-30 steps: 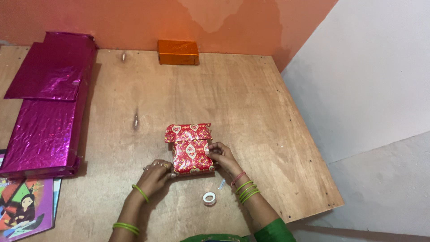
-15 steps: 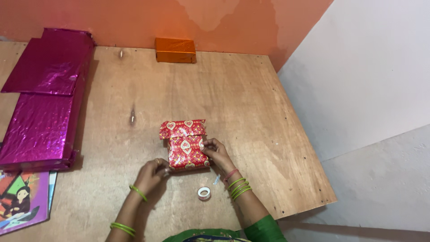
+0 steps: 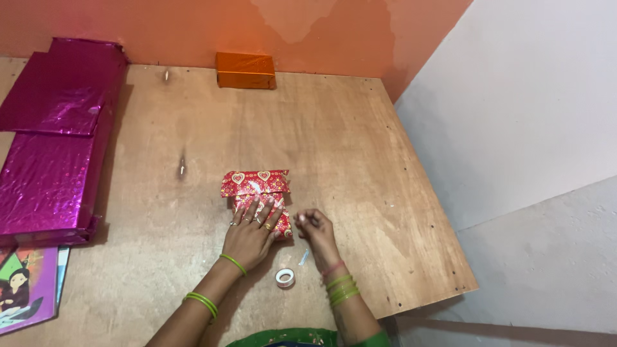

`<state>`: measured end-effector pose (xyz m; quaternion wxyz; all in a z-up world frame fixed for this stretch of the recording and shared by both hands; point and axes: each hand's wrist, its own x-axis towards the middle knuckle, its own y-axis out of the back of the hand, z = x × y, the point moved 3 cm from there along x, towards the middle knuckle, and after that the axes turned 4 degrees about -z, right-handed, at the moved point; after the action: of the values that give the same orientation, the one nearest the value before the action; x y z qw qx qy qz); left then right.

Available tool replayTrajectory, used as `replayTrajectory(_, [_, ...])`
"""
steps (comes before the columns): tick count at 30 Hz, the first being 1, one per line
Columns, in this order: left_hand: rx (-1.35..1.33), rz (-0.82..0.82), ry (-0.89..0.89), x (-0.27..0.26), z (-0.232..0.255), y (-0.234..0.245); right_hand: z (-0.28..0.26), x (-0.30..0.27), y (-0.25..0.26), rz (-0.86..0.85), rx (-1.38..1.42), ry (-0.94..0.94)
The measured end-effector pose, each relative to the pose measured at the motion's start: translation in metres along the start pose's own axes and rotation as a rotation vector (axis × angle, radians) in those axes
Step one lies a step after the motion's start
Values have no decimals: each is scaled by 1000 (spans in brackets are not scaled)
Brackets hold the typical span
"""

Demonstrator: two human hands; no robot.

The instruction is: The person wraps a small rectangular box with red patterned paper on a wooden table. They fold the paper around the box, crease edges, and secure the folds with clear tape. The wrapped gift is placed on the table at the end.

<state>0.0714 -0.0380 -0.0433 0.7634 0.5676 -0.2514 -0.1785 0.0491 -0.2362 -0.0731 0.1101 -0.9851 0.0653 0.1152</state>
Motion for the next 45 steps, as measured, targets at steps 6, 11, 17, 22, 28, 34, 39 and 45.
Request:
replayTrajectory(6, [-20, -60, 19, 1, -2, -4, 10, -39, -7, -148, -77, -10])
replayTrajectory(11, [-26, -50, 24, -1, -1, -3, 15, -24, -9, -218, -93, 120])
replayTrajectory(17, [-27, -68, 29, 3, -1, -2, 19, -4, 4, -323, -111, 101])
replayTrajectory(22, [-37, -74, 27, 3, 0, -1, 26, -10, 6, -367, 9, 47])
replayTrajectory(28, [-56, -114, 43, 4, 0, 4, 2, -10, -4, -303, -15, 56])
replayTrajectory(34, [-72, -76, 28, 5, -2, 6, -37, -13, -35, -225, -302, 390])
replayTrajectory(39, [-50, -122, -19, 6, -14, 1, -32, -8, -29, -257, 92, 91])
replayTrajectory(45, [-17, -18, -31, 11, -16, -1, -32, -39, 15, -97, -137, 160])
